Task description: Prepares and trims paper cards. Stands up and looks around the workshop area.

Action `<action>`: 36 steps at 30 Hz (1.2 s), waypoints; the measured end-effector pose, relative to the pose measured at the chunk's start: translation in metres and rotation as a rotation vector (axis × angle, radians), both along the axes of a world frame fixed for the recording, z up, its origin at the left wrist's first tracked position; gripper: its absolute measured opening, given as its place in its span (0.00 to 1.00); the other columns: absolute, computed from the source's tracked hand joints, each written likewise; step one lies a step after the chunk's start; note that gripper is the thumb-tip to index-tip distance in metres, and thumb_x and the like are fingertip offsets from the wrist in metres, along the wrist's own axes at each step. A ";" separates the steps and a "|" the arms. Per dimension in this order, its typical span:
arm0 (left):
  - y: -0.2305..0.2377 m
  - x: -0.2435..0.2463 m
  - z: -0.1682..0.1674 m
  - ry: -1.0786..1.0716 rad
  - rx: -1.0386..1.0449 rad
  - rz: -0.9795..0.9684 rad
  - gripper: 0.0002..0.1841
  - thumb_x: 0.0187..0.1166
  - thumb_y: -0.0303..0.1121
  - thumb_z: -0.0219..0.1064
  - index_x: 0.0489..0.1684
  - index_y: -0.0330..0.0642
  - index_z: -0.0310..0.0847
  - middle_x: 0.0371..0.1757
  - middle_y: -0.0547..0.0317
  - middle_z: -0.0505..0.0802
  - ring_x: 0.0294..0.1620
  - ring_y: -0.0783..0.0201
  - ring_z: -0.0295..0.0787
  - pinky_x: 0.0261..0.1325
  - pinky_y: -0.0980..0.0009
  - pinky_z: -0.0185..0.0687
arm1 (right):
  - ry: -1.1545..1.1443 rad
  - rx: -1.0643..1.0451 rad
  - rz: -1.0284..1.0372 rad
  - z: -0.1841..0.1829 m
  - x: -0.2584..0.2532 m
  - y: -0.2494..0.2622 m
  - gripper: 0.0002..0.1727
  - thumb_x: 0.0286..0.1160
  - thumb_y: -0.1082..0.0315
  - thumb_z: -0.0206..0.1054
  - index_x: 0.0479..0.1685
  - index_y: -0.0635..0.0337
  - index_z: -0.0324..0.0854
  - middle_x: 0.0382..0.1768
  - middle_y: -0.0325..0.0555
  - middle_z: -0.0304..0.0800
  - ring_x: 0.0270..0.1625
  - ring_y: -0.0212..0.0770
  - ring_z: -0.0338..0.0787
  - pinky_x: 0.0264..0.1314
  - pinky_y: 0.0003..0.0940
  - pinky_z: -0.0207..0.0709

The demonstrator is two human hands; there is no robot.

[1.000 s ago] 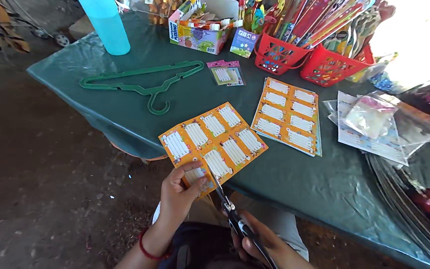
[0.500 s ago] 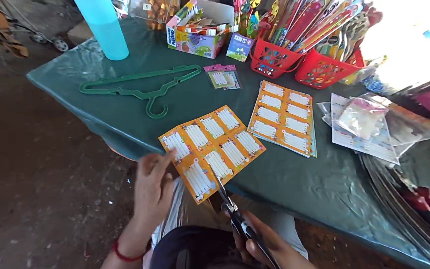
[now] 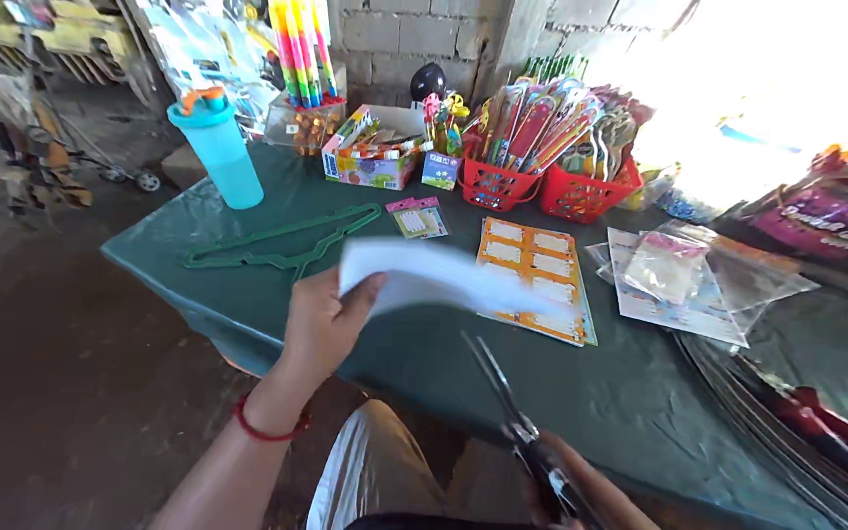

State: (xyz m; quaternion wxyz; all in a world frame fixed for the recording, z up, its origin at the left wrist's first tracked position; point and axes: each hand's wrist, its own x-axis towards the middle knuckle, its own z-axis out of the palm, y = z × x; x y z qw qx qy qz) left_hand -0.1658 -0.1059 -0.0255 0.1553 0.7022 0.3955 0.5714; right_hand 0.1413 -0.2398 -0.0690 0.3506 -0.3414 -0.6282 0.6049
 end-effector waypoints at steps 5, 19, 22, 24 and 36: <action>-0.022 0.020 0.004 -0.517 -0.338 -0.124 0.06 0.82 0.23 0.63 0.46 0.43 0.84 0.35 0.69 0.96 0.37 0.73 0.96 0.45 0.73 0.94 | 0.113 0.073 -0.085 -0.005 0.017 0.001 0.39 0.78 0.39 0.65 0.84 0.48 0.61 0.52 0.23 0.86 0.51 0.23 0.86 0.55 0.26 0.83; -0.052 0.023 -0.071 -0.679 -0.522 0.118 0.10 0.80 0.19 0.63 0.56 0.34 0.76 0.39 0.66 0.95 0.39 0.73 0.95 0.47 0.75 0.94 | -0.172 -0.203 0.166 -0.037 -0.004 -0.008 0.33 0.82 0.56 0.65 0.75 0.76 0.66 0.44 0.41 0.86 0.41 0.22 0.83 0.47 0.23 0.79; -0.052 0.023 -0.072 -0.696 -0.478 0.109 0.14 0.78 0.19 0.64 0.60 0.33 0.75 0.41 0.65 0.95 0.41 0.72 0.95 0.48 0.74 0.94 | -0.234 -0.208 0.194 -0.042 -0.007 -0.009 0.32 0.81 0.60 0.65 0.77 0.74 0.66 0.43 0.44 0.87 0.39 0.26 0.84 0.45 0.26 0.80; -0.050 0.024 -0.072 -0.696 -0.414 0.106 0.22 0.76 0.19 0.66 0.68 0.31 0.69 0.46 0.62 0.94 0.44 0.72 0.95 0.49 0.74 0.94 | -0.230 -0.189 0.207 -0.045 -0.009 -0.010 0.32 0.81 0.61 0.65 0.77 0.75 0.66 0.43 0.47 0.87 0.39 0.28 0.84 0.45 0.27 0.80; -0.036 0.043 -0.066 -0.496 -0.260 0.063 0.19 0.71 0.22 0.72 0.61 0.30 0.83 0.49 0.61 0.95 0.45 0.74 0.94 0.49 0.77 0.92 | 0.071 -0.264 0.165 -0.063 -0.010 -0.021 0.39 0.77 0.43 0.69 0.73 0.66 0.63 0.45 0.31 0.83 0.45 0.21 0.84 0.49 0.22 0.79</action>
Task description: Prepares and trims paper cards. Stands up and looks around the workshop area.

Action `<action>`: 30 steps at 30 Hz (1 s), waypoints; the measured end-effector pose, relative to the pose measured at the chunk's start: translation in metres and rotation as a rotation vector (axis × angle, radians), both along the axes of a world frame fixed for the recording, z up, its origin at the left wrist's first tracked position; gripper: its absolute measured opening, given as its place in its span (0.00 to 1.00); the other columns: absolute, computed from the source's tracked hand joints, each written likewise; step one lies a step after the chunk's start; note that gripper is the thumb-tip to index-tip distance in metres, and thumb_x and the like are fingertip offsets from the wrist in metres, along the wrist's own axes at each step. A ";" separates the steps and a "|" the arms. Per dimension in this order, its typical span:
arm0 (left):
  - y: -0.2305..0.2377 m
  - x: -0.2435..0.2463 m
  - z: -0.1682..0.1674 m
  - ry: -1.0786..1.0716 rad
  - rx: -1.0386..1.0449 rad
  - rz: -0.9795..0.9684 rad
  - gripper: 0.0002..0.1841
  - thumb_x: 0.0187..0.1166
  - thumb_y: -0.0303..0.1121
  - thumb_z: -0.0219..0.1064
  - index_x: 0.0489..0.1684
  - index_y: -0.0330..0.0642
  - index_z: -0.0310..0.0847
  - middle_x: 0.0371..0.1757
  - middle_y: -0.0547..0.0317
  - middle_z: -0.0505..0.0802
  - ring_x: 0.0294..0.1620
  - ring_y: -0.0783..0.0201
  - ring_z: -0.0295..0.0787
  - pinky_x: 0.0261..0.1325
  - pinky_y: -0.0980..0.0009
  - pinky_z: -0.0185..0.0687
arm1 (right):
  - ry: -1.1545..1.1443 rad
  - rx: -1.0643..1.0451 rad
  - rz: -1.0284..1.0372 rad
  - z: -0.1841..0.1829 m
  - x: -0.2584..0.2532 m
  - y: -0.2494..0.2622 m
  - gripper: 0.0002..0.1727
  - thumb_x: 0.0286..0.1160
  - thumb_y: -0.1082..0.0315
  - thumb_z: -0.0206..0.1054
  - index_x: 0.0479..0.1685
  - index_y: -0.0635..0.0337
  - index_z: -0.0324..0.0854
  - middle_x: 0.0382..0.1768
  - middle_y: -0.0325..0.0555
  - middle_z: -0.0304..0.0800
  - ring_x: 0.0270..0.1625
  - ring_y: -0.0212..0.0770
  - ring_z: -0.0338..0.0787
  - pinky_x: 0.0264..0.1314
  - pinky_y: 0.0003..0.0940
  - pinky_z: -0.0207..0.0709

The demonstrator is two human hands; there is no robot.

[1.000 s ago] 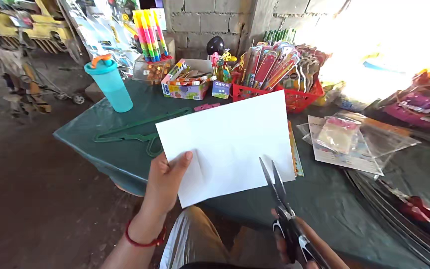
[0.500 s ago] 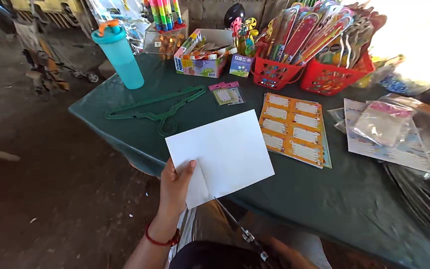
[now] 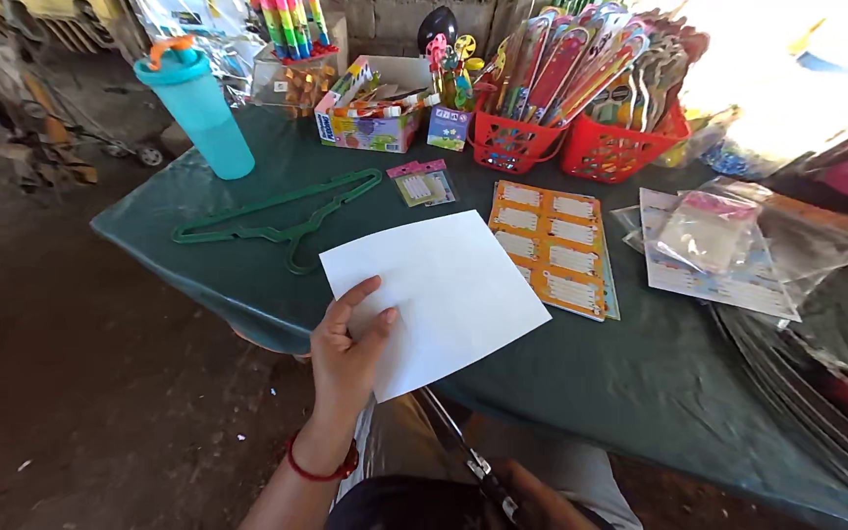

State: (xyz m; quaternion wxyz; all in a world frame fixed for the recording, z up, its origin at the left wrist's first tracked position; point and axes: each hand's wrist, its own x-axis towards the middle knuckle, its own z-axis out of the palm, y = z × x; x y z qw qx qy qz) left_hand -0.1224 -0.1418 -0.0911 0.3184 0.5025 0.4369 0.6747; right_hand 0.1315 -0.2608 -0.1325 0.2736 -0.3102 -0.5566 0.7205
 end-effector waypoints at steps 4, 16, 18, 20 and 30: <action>0.000 0.005 -0.001 -0.043 -0.020 -0.066 0.26 0.66 0.21 0.75 0.67 0.32 0.79 0.54 0.60 0.94 0.48 0.71 0.95 0.51 0.74 0.94 | -0.020 -0.021 -0.017 0.002 0.011 -0.002 0.40 0.75 0.40 0.69 0.72 0.64 0.64 0.45 0.30 0.84 0.45 0.21 0.85 0.48 0.22 0.80; 0.001 0.032 0.004 0.001 -0.040 -0.069 0.24 0.60 0.23 0.79 0.58 0.33 0.84 0.52 0.60 0.94 0.47 0.73 0.94 0.49 0.76 0.93 | 0.078 0.034 -0.174 0.010 0.000 -0.001 0.39 0.80 0.40 0.64 0.76 0.62 0.61 0.46 0.31 0.84 0.44 0.22 0.85 0.48 0.23 0.81; 0.001 0.040 0.003 0.055 -0.032 -0.061 0.25 0.59 0.26 0.81 0.60 0.31 0.83 0.55 0.58 0.93 0.50 0.75 0.92 0.52 0.78 0.91 | 0.069 0.055 -0.211 0.009 -0.003 -0.004 0.38 0.80 0.41 0.64 0.76 0.62 0.60 0.45 0.30 0.84 0.44 0.21 0.84 0.47 0.22 0.81; 0.002 0.048 0.003 0.105 0.000 -0.067 0.25 0.60 0.27 0.81 0.59 0.30 0.82 0.56 0.57 0.92 0.53 0.77 0.91 0.55 0.80 0.89 | 0.057 0.070 -0.242 0.008 -0.003 -0.007 0.38 0.81 0.43 0.64 0.76 0.64 0.60 0.45 0.31 0.84 0.44 0.21 0.85 0.48 0.22 0.81; 0.008 0.069 0.008 0.123 -0.016 -0.166 0.17 0.60 0.27 0.81 0.49 0.36 0.91 0.50 0.59 0.95 0.51 0.77 0.92 0.54 0.80 0.89 | 0.009 0.159 -0.373 0.008 0.001 -0.016 0.36 0.83 0.45 0.62 0.76 0.67 0.62 0.44 0.33 0.86 0.43 0.21 0.86 0.48 0.23 0.83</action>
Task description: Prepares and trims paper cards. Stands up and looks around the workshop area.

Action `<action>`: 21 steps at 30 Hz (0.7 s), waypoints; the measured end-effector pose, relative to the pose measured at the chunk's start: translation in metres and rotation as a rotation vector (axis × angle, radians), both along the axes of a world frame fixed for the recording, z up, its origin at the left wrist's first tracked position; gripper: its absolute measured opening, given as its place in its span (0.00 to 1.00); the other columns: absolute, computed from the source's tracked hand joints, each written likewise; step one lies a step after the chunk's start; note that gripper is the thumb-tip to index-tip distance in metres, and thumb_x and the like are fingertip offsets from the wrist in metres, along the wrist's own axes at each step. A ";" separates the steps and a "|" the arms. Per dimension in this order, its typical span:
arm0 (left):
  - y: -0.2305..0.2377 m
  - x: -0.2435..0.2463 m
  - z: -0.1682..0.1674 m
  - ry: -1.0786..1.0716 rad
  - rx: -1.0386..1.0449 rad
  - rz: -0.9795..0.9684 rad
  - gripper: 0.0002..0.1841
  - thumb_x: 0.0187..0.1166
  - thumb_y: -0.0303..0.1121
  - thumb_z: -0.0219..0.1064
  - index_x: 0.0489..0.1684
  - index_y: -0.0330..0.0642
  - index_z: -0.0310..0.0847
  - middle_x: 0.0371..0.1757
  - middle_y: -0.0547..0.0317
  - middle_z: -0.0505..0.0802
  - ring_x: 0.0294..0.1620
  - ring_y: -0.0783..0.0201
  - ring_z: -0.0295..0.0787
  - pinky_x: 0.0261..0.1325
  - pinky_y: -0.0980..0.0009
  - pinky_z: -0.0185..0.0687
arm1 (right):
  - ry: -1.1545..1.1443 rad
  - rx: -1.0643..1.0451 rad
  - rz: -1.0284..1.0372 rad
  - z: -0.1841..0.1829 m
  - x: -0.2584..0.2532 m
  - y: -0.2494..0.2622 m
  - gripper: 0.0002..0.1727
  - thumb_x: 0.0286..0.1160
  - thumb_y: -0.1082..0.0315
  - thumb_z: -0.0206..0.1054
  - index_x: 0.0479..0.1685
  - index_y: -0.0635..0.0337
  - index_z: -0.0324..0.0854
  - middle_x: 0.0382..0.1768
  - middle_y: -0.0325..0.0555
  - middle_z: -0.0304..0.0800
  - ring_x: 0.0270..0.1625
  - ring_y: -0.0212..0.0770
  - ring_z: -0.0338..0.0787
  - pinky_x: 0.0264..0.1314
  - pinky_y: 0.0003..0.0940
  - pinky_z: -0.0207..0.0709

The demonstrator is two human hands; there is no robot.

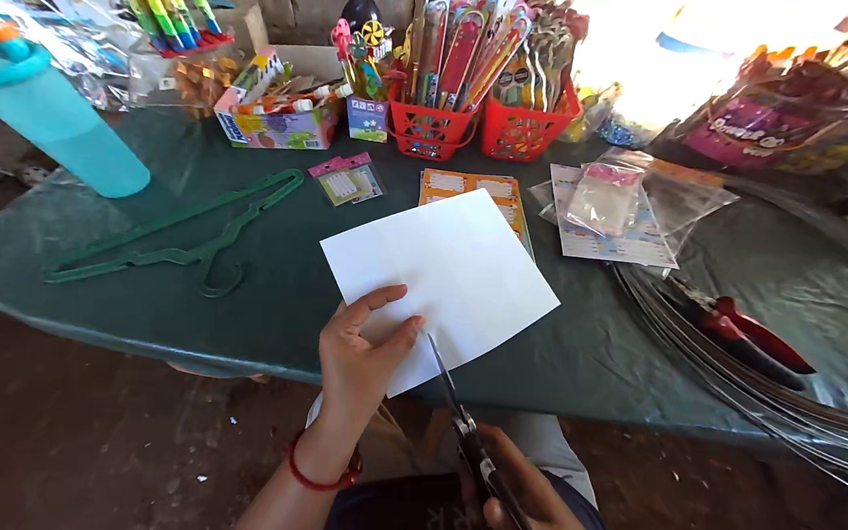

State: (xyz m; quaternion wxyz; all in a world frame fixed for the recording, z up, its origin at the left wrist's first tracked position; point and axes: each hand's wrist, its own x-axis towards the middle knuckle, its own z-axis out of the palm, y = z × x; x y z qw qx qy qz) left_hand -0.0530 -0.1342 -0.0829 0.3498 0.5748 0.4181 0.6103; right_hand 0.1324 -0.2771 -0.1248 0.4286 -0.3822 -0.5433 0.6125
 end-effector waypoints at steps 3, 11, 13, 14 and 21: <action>0.000 0.004 0.000 -0.003 -0.016 -0.019 0.17 0.60 0.28 0.81 0.49 0.36 0.91 0.49 0.59 0.94 0.50 0.77 0.92 0.54 0.81 0.89 | -0.008 0.000 -0.014 0.002 0.002 0.000 0.37 0.83 0.46 0.63 0.76 0.69 0.61 0.44 0.33 0.85 0.42 0.21 0.85 0.47 0.23 0.82; 0.001 0.014 -0.002 0.007 -0.006 -0.036 0.18 0.60 0.29 0.82 0.49 0.36 0.92 0.49 0.59 0.95 0.50 0.76 0.92 0.53 0.81 0.89 | 0.005 0.014 -0.024 0.000 0.008 -0.001 0.36 0.83 0.46 0.63 0.75 0.69 0.61 0.43 0.33 0.85 0.42 0.20 0.84 0.47 0.21 0.81; 0.001 0.015 -0.002 0.003 -0.006 -0.039 0.18 0.60 0.29 0.82 0.49 0.37 0.92 0.48 0.60 0.95 0.50 0.76 0.92 0.53 0.81 0.89 | 0.015 0.019 -0.026 -0.002 0.009 -0.001 0.36 0.83 0.46 0.63 0.76 0.68 0.62 0.43 0.32 0.85 0.42 0.20 0.85 0.47 0.20 0.81; 0.001 0.016 -0.002 0.001 -0.004 -0.042 0.18 0.60 0.29 0.82 0.49 0.36 0.91 0.48 0.59 0.94 0.50 0.76 0.92 0.53 0.81 0.89 | 0.020 0.020 -0.026 -0.002 0.009 0.000 0.36 0.83 0.46 0.63 0.76 0.67 0.61 0.43 0.32 0.84 0.42 0.19 0.84 0.47 0.20 0.81; 0.001 0.019 -0.001 -0.002 0.004 -0.044 0.17 0.59 0.28 0.82 0.49 0.36 0.91 0.49 0.59 0.94 0.50 0.76 0.92 0.53 0.81 0.89 | 0.023 0.015 -0.029 0.000 0.010 0.000 0.37 0.82 0.45 0.63 0.75 0.68 0.61 0.44 0.32 0.84 0.43 0.19 0.84 0.48 0.20 0.82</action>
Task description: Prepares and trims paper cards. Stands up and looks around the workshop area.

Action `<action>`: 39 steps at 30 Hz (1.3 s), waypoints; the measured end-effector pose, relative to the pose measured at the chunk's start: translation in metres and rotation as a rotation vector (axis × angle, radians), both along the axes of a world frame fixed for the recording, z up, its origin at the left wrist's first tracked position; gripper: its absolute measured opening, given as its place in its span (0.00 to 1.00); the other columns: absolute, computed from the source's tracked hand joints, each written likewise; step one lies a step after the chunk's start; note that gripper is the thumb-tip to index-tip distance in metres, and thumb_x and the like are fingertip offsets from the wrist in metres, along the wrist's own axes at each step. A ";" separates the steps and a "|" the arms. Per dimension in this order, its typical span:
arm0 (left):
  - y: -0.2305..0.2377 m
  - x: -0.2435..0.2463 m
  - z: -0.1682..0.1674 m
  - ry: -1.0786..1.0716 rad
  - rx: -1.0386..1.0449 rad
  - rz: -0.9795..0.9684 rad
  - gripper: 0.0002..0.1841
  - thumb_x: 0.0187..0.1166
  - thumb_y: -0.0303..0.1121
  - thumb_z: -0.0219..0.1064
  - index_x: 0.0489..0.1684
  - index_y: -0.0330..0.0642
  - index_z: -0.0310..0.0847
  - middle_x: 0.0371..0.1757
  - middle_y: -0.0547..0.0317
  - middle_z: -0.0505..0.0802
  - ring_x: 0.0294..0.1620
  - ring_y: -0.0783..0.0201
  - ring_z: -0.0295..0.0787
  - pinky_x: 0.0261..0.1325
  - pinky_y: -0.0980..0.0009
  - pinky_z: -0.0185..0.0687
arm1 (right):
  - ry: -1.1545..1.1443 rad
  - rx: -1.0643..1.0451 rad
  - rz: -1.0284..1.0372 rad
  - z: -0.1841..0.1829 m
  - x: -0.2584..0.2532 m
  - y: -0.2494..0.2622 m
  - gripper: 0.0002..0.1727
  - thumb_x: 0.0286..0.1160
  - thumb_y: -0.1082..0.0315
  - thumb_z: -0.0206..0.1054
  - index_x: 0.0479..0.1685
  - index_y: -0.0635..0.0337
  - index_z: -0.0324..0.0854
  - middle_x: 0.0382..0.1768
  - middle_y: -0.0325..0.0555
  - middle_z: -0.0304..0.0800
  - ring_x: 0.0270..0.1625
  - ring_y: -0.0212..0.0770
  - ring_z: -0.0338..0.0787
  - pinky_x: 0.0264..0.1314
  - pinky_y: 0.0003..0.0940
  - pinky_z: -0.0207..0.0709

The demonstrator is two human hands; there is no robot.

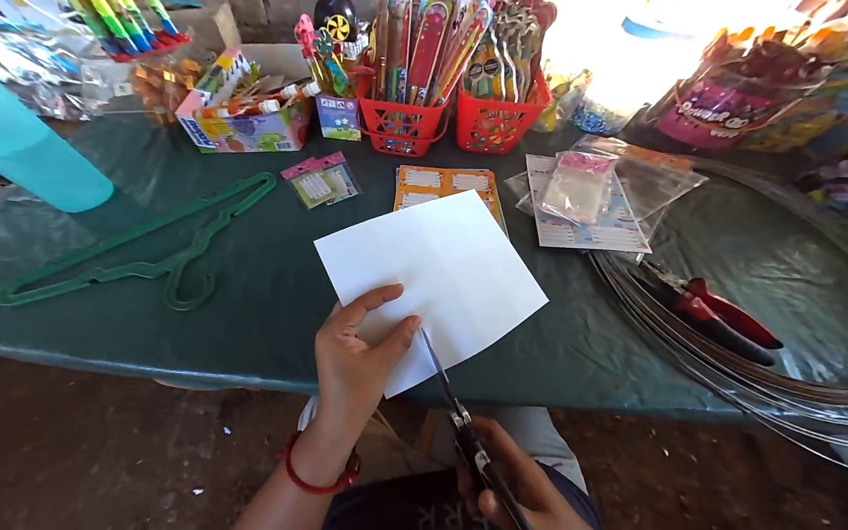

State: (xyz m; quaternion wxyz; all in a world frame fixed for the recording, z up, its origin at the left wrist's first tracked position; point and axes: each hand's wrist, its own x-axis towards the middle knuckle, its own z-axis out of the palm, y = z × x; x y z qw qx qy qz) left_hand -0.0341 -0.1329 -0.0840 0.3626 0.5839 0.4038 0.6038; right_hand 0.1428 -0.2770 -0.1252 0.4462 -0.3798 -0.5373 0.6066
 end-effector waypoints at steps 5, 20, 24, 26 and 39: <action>0.000 0.000 0.000 0.015 0.012 0.000 0.17 0.60 0.28 0.82 0.49 0.36 0.91 0.48 0.59 0.94 0.50 0.77 0.92 0.54 0.81 0.89 | 0.015 0.018 0.002 -0.002 0.000 0.001 0.36 0.82 0.45 0.63 0.75 0.67 0.62 0.44 0.32 0.84 0.43 0.19 0.84 0.47 0.19 0.81; 0.002 -0.001 -0.001 0.041 0.098 -0.031 0.09 0.75 0.26 0.69 0.48 0.33 0.91 0.47 0.61 0.94 0.50 0.80 0.90 0.54 0.84 0.86 | 0.015 0.027 -0.004 -0.003 0.000 0.002 0.37 0.82 0.44 0.63 0.74 0.69 0.62 0.43 0.33 0.84 0.42 0.19 0.84 0.46 0.19 0.80; 0.002 -0.002 0.000 0.034 0.095 -0.046 0.10 0.78 0.25 0.66 0.50 0.32 0.90 0.48 0.61 0.95 0.49 0.79 0.90 0.54 0.83 0.87 | 0.019 0.019 0.002 -0.003 -0.001 0.001 0.36 0.83 0.45 0.63 0.74 0.67 0.63 0.43 0.32 0.84 0.41 0.17 0.83 0.45 0.17 0.79; 0.002 -0.001 -0.001 0.031 0.098 -0.045 0.10 0.78 0.25 0.66 0.51 0.32 0.90 0.49 0.61 0.95 0.50 0.79 0.90 0.54 0.83 0.87 | 0.021 0.019 0.000 -0.004 -0.001 0.001 0.36 0.82 0.45 0.63 0.75 0.67 0.63 0.43 0.32 0.84 0.41 0.17 0.83 0.45 0.17 0.79; 0.001 0.000 -0.001 0.024 0.117 -0.031 0.10 0.77 0.24 0.66 0.50 0.31 0.90 0.48 0.61 0.95 0.50 0.80 0.90 0.55 0.83 0.86 | 0.025 0.023 -0.015 -0.006 -0.001 -0.001 0.36 0.83 0.45 0.62 0.76 0.67 0.63 0.43 0.31 0.84 0.42 0.18 0.83 0.45 0.19 0.80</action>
